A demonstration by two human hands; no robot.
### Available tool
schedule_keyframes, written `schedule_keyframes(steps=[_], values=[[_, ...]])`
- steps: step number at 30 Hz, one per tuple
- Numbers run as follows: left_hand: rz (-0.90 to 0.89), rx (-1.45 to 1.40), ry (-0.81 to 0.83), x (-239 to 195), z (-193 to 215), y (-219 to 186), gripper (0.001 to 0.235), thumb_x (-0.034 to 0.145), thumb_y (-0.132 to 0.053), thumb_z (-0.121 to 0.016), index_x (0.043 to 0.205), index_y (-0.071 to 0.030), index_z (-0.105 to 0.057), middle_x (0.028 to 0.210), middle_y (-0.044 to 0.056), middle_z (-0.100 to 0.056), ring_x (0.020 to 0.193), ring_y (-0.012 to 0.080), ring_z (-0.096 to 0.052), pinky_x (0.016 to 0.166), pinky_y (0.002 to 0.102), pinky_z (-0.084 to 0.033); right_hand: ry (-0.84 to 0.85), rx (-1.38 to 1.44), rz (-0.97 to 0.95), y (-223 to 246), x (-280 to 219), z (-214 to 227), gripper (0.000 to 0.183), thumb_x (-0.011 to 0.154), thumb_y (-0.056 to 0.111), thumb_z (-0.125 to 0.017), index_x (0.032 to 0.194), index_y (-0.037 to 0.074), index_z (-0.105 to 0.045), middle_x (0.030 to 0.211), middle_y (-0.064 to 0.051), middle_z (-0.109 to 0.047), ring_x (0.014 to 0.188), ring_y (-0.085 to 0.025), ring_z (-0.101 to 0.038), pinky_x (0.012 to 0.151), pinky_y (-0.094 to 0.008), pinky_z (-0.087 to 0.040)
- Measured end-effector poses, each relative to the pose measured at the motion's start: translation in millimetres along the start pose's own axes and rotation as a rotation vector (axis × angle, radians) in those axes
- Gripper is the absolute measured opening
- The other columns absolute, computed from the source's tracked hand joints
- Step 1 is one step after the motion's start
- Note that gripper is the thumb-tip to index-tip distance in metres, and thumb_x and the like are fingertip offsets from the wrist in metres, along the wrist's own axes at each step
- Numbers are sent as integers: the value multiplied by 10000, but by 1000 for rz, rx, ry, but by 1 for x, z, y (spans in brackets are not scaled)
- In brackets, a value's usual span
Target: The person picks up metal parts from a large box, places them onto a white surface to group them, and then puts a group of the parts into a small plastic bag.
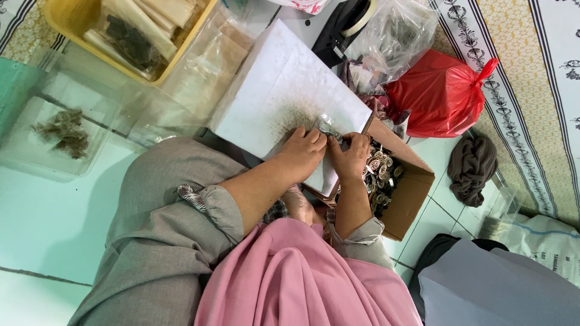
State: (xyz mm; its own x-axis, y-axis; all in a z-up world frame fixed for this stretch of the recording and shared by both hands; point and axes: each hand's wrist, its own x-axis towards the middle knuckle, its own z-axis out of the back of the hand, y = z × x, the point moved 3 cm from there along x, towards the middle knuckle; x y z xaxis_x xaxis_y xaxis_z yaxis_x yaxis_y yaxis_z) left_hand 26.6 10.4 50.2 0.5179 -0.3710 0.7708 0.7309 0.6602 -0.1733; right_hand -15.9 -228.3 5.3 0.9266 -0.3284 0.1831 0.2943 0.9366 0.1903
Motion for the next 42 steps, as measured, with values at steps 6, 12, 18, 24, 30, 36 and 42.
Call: schedule_keyframes(steps=[6, 12, 18, 24, 30, 36, 42], values=[[-35, -180, 1, -13, -22, -7, 106, 989, -163, -590, 983, -59, -613, 994, 65, -476, 864, 209, -401, 733, 421, -329, -31, 3, 44, 9, -3, 4, 487, 848, 576, -817, 1009, 179, -586, 970, -98, -583, 979, -387, -620, 915, -488, -471], [-35, -252, 25, -20, -35, -10, 143, 975, -207, -619, 933, -72, -643, 1021, 71, -495, 887, 228, -418, 742, 421, -338, -77, -18, 97, 2, -8, 0, 443, 867, 545, -800, 1016, 192, -579, 956, -71, -575, 964, -352, -614, 924, -467, -461], [-16, -285, 46, -16, -30, -8, 145, 954, -190, -635, 875, -69, -626, 991, 86, -478, 873, 240, -408, 727, 433, -331, -222, -40, 251, 17, -13, 2, 413, 856, 495, -787, 1014, 188, -559, 973, -34, -567, 943, -287, -613, 889, -416, -460], [-22, -323, 60, -17, -29, -8, 104, 933, -150, -659, 932, -46, -649, 1001, 90, -500, 896, 261, -436, 730, 439, -338, -253, -24, 265, 8, -16, -3, 338, 885, 430, -764, 1021, 188, -571, 971, -27, -576, 942, -284, -602, 884, -408, -460], [-41, -278, 83, -15, -24, -7, 115, 954, -175, -654, 922, -64, -658, 1027, 92, -513, 896, 240, -436, 762, 444, -360, -295, -5, 302, 15, -15, 2, 348, 857, 390, -803, 1013, 172, -582, 948, -50, -574, 912, -313, -613, 857, -434, -478], [-46, -252, 18, -1, -4, 0, 133, 988, -121, -604, 864, -78, -621, 972, 76, -492, 837, 186, -409, 756, 420, -347, -310, -21, 279, 16, -15, 2, 337, 864, 433, -777, 1007, 193, -588, 950, -5, -580, 898, -259, -626, 832, -405, -477], [-24, -173, 43, 8, 12, 5, 167, 1037, -124, -538, 885, -111, -606, 968, 19, -476, 837, 129, -404, 761, 371, -333, -259, 38, 232, 6, -14, -4, 423, 858, 477, -815, 1098, 190, -618, 980, -4, -597, 925, -240, -629, 917, -416, -460]])
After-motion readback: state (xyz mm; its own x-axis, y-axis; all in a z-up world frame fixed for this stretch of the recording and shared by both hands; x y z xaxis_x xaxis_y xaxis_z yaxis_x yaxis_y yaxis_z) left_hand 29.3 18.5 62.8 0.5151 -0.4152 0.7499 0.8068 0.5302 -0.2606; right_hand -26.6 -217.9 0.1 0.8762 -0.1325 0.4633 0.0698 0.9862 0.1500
